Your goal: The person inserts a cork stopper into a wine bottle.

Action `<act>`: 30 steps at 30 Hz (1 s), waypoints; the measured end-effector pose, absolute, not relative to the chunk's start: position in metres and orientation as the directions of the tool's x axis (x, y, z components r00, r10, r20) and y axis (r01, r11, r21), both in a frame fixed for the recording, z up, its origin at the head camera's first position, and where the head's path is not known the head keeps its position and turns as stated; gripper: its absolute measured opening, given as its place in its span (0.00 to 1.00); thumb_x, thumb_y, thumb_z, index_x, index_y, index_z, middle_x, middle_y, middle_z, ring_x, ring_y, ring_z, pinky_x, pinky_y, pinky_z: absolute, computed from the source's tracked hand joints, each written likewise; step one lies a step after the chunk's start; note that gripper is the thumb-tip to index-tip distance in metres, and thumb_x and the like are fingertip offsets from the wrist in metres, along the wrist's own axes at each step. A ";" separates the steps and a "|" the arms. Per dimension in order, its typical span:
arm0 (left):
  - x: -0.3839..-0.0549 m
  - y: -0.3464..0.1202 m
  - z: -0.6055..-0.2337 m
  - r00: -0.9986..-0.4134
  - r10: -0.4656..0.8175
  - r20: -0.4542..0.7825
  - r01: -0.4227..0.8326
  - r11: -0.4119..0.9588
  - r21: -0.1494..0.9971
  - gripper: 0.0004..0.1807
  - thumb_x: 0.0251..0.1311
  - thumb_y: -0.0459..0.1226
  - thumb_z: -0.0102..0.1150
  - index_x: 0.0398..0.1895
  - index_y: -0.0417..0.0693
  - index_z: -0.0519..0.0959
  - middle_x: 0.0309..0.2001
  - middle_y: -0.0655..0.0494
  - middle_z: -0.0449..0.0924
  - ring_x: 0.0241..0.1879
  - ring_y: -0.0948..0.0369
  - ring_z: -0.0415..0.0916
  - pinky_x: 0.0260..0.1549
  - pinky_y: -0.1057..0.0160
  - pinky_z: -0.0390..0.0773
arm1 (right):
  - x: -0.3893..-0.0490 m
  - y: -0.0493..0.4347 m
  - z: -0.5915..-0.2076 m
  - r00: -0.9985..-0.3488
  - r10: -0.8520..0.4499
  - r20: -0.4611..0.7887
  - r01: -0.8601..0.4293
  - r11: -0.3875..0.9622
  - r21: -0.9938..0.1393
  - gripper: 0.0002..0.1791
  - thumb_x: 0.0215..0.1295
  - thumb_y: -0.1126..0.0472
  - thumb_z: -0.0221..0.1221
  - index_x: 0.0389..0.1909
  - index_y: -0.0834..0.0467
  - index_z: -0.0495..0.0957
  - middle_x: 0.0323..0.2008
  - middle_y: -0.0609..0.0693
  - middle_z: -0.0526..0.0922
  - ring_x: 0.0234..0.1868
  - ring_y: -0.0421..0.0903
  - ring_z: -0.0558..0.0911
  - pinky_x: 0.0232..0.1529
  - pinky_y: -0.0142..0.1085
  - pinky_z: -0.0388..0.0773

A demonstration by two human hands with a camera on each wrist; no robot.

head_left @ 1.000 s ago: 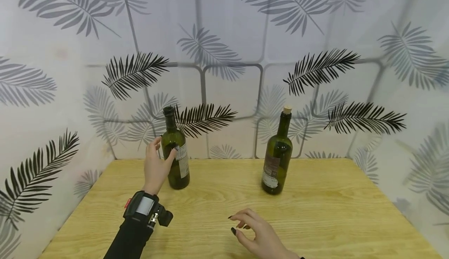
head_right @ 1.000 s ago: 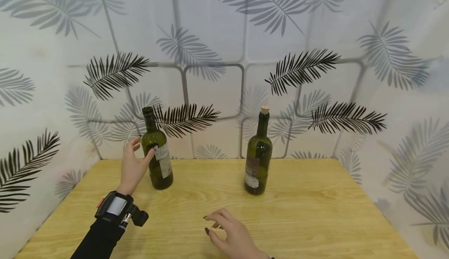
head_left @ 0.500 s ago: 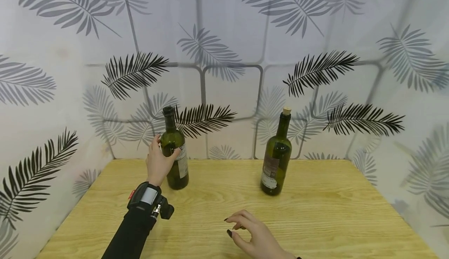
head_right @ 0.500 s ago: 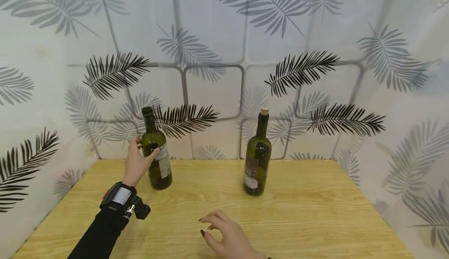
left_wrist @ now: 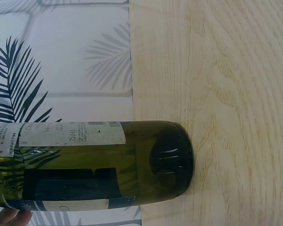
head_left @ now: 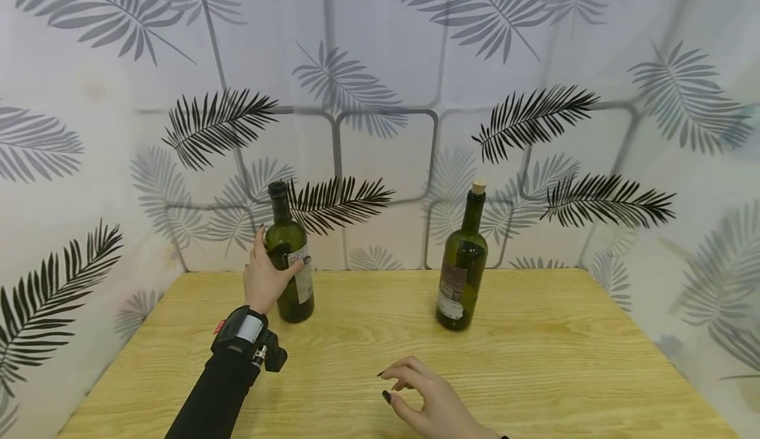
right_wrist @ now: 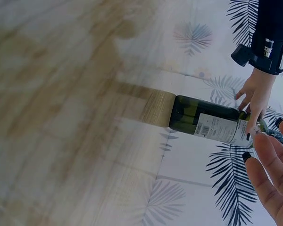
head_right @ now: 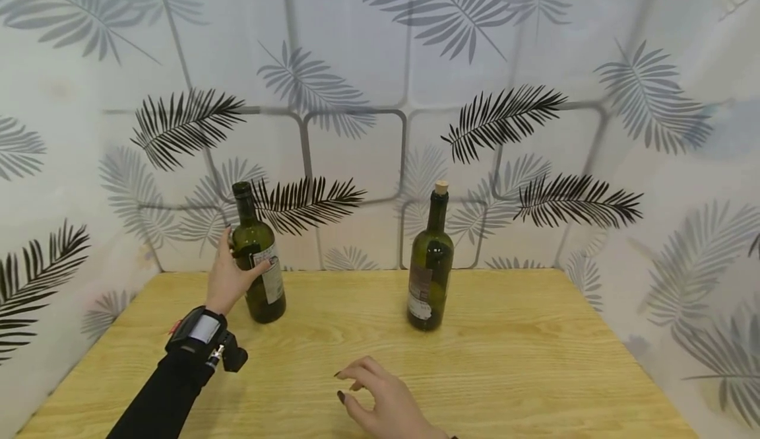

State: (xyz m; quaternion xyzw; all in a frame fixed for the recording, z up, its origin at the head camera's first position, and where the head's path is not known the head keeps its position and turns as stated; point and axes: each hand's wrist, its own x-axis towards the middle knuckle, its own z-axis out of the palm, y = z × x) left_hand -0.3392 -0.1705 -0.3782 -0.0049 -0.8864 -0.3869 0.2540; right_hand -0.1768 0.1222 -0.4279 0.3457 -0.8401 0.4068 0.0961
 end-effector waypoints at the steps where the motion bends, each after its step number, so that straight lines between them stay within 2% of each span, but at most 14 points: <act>1: -0.340 -0.171 -0.378 -0.867 -0.189 0.460 0.206 0.705 0.679 0.52 0.52 0.43 0.68 0.72 0.40 0.45 0.63 0.28 0.58 0.55 0.33 0.63 0.53 0.35 0.61 | -0.177 0.122 -0.428 -0.743 -0.501 0.443 -0.659 0.430 -0.617 0.12 0.65 0.64 0.57 0.48 0.54 0.77 0.45 0.48 0.77 0.37 0.35 0.77 0.36 0.35 0.79; 10: -0.345 -0.170 -0.385 -0.859 -0.222 0.461 0.198 0.687 0.699 0.49 0.53 0.46 0.66 0.72 0.43 0.48 0.62 0.30 0.60 0.55 0.34 0.64 0.50 0.36 0.65 | -0.179 0.124 -0.432 -0.738 -0.499 0.455 -0.664 0.411 -0.625 0.13 0.64 0.65 0.58 0.49 0.54 0.77 0.44 0.47 0.77 0.37 0.35 0.76 0.36 0.35 0.79; 17: -0.347 -0.170 -0.389 -0.848 -0.255 0.465 0.182 0.683 0.707 0.49 0.53 0.48 0.66 0.72 0.46 0.49 0.62 0.31 0.61 0.48 0.32 0.69 0.44 0.36 0.69 | -0.179 0.124 -0.434 -0.720 -0.497 0.484 -0.684 0.390 -0.617 0.14 0.62 0.68 0.58 0.49 0.55 0.77 0.43 0.48 0.77 0.36 0.35 0.77 0.35 0.34 0.79; 24: -0.346 -0.171 -0.388 -0.865 -0.254 0.433 0.183 0.643 0.744 0.49 0.54 0.48 0.65 0.73 0.49 0.48 0.63 0.34 0.59 0.54 0.36 0.66 0.45 0.36 0.69 | -0.179 0.125 -0.435 -0.729 -0.497 0.470 -0.673 0.397 -0.624 0.14 0.62 0.67 0.58 0.48 0.55 0.77 0.43 0.48 0.77 0.37 0.35 0.77 0.35 0.34 0.79; 30: -0.341 -0.167 -0.388 -0.871 -0.262 0.416 0.169 0.637 0.752 0.48 0.54 0.47 0.65 0.73 0.50 0.48 0.64 0.34 0.58 0.54 0.36 0.67 0.43 0.38 0.70 | -0.178 0.126 -0.436 -0.737 -0.492 0.464 -0.666 0.409 -0.624 0.15 0.62 0.67 0.59 0.50 0.56 0.77 0.43 0.50 0.78 0.35 0.34 0.77 0.33 0.34 0.79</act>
